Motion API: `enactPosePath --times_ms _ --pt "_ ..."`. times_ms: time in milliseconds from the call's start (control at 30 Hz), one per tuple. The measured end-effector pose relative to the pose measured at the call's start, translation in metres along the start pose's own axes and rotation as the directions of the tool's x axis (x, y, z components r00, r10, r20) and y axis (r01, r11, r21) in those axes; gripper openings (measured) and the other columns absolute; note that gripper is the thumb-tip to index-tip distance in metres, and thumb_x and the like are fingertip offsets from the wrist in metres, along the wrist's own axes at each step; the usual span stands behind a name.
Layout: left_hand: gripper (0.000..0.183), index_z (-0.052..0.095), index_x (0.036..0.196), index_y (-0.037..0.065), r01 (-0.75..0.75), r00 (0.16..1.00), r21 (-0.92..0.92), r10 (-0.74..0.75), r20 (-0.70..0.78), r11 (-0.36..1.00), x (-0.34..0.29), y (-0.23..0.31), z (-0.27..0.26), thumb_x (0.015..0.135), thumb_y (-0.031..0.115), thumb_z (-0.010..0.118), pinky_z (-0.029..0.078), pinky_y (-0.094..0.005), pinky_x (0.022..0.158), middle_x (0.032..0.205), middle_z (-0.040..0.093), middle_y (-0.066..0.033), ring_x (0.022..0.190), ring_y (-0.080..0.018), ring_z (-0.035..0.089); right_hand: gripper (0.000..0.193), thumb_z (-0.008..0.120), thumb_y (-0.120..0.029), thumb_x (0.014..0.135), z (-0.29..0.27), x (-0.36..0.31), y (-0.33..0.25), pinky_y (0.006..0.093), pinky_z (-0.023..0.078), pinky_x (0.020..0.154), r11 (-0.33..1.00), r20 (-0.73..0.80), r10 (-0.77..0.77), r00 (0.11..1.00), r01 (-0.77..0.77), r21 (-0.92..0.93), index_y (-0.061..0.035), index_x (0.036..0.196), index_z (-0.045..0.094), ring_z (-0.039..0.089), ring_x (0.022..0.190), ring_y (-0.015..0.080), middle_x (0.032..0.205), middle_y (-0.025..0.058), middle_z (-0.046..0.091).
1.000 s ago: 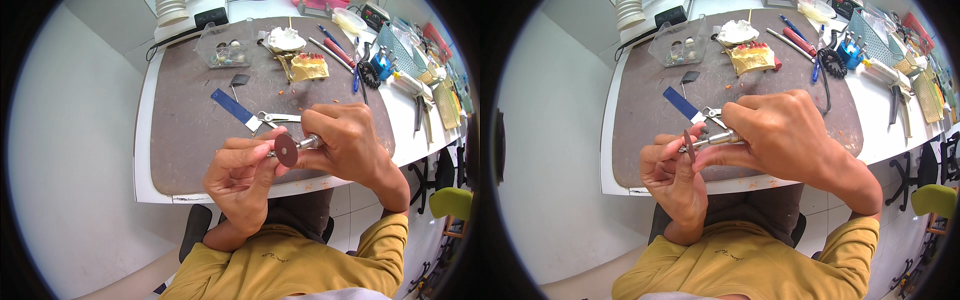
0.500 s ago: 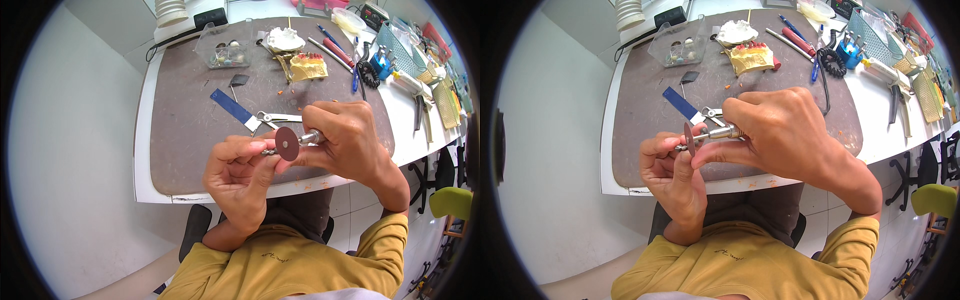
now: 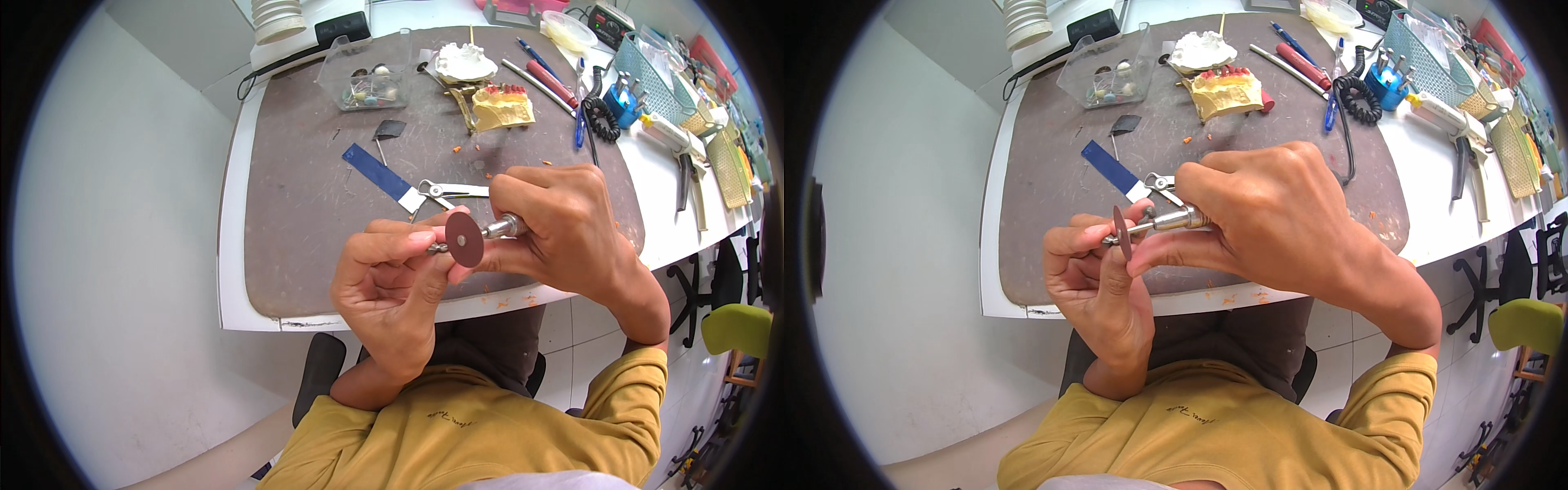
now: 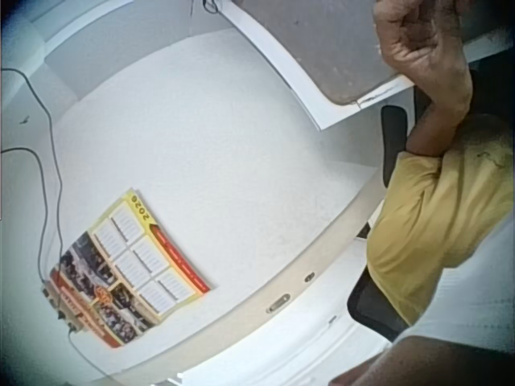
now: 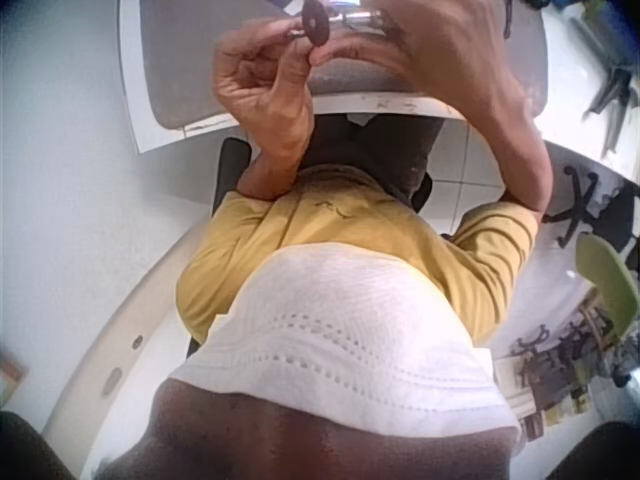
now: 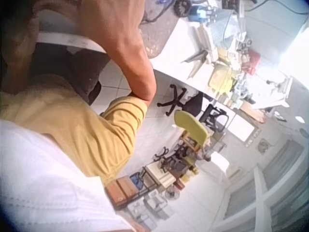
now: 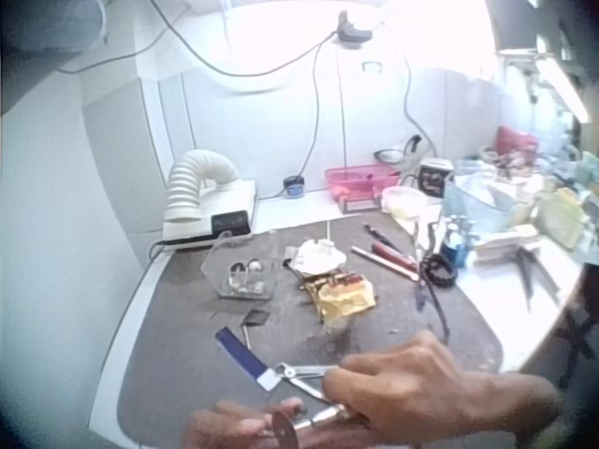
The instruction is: The person uses a rotary grinding tool to shape a small gray dental appliance held in their left hand. They repeatedly switch to a metal caliper to measure the appliance's dimensions, then resume grinding. The process involves precise manipulation of the tool and the object to achieve a specific form.
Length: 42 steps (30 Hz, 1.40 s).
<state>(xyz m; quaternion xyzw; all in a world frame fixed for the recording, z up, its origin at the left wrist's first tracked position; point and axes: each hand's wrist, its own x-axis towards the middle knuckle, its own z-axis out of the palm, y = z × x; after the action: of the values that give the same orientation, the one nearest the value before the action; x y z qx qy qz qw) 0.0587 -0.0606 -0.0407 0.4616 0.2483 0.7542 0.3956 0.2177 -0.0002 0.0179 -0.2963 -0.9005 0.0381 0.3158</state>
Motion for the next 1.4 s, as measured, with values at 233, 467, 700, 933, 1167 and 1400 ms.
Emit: enactPosePath --times_ms 233,467,700,933,1167,1400 --pt "0.022 0.053 0.108 0.0 0.044 0.999 -0.028 -0.045 -0.028 0.999 0.004 -0.001 0.003 0.088 0.005 0.061 0.051 -0.0451 0.093 0.097 0.061 -0.0123 0.097 -0.0296 0.064 0.052 0.077 -0.049 0.069 -0.001 0.001 0.001 0.0328 0.038 0.04 1.0 -0.051 0.007 0.999 -0.006 0.021 -0.0063 0.061 0.048 0.05 0.042 0.0221 0.05 0.0039 0.045" --pt "0.028 0.053 0.118 -0.002 0.447 0.893 -0.3 -0.403 0.2 0.843 0.011 0.004 -0.009 0.092 0.008 0.057 0.054 -0.0311 0.081 0.102 0.061 -0.0126 0.092 -0.0189 0.062 0.017 0.078 -0.009 0.069 -0.01 0.007 0.005 0.0253 0.045 0.049 0.983 -0.149 0.081 0.985 -0.054 0.177 -0.0042 0.077 0.065 0.062 0.057 0.0187 0.068 0.0074 0.062" --pt "0.028 0.052 0.115 0.0 0.607 0.795 -0.404 -0.522 0.309 0.685 0.016 -0.002 -0.011 0.093 0.015 0.06 0.054 -0.0249 0.07 0.105 0.059 -0.0105 0.083 -0.0144 0.06 0.033 0.071 0.002 0.063 -0.013 0.004 0.005 0.0263 0.052 0.057 0.961 -0.018 0.004 1.0 0.001 0.278 -0.0063 0.095 0.072 0.067 0.066 0.018 0.078 0.0072 0.067" --pt "0.023 0.051 0.111 0.002 0.631 0.774 -0.474 -0.532 0.343 0.614 0.019 0.002 -0.012 0.092 0.01 0.06 0.057 -0.0274 0.079 0.104 0.057 -0.0094 0.091 -0.0159 0.062 0.022 0.073 -0.001 0.066 -0.014 0.004 0.003 0.0275 0.049 0.056 0.941 -0.016 0.05 0.999 -0.042 0.335 -0.0037 0.087 0.069 0.065 0.064 0.0204 0.076 0.0074 0.066" --pt "0.019 0.054 0.105 0.0 0.282 0.959 -0.202 -0.274 0.067 0.938 0.006 -0.002 0.001 0.088 -0.003 0.061 0.058 -0.0325 0.081 0.102 0.058 -0.0127 0.095 -0.0187 0.062 0.025 0.076 -0.005 0.067 -0.013 0.002 0.004 0.0289 0.046 0.052 0.932 0.005 0.061 0.998 -0.058 0.358 -0.0053 0.09 0.068 0.06 0.058 0.0207 0.075 0.0073 0.065" --pt "0.02 0.054 0.103 0.0 0.19 0.975 -0.262 -0.214 -0.064 0.946 0.005 0.003 0.005 0.086 -0.004 0.063 0.057 -0.0333 0.08 0.099 0.06 -0.0147 0.089 -0.0208 0.064 0.042 0.085 -0.034 0.065 -0.012 0.002 -0.002 0.0264 0.038 0.043 0.992 -0.003 0.101 0.995 -0.101 0.08 -0.0038 0.066 0.056 0.053 0.047 0.0161 0.057 0.0055 0.056"
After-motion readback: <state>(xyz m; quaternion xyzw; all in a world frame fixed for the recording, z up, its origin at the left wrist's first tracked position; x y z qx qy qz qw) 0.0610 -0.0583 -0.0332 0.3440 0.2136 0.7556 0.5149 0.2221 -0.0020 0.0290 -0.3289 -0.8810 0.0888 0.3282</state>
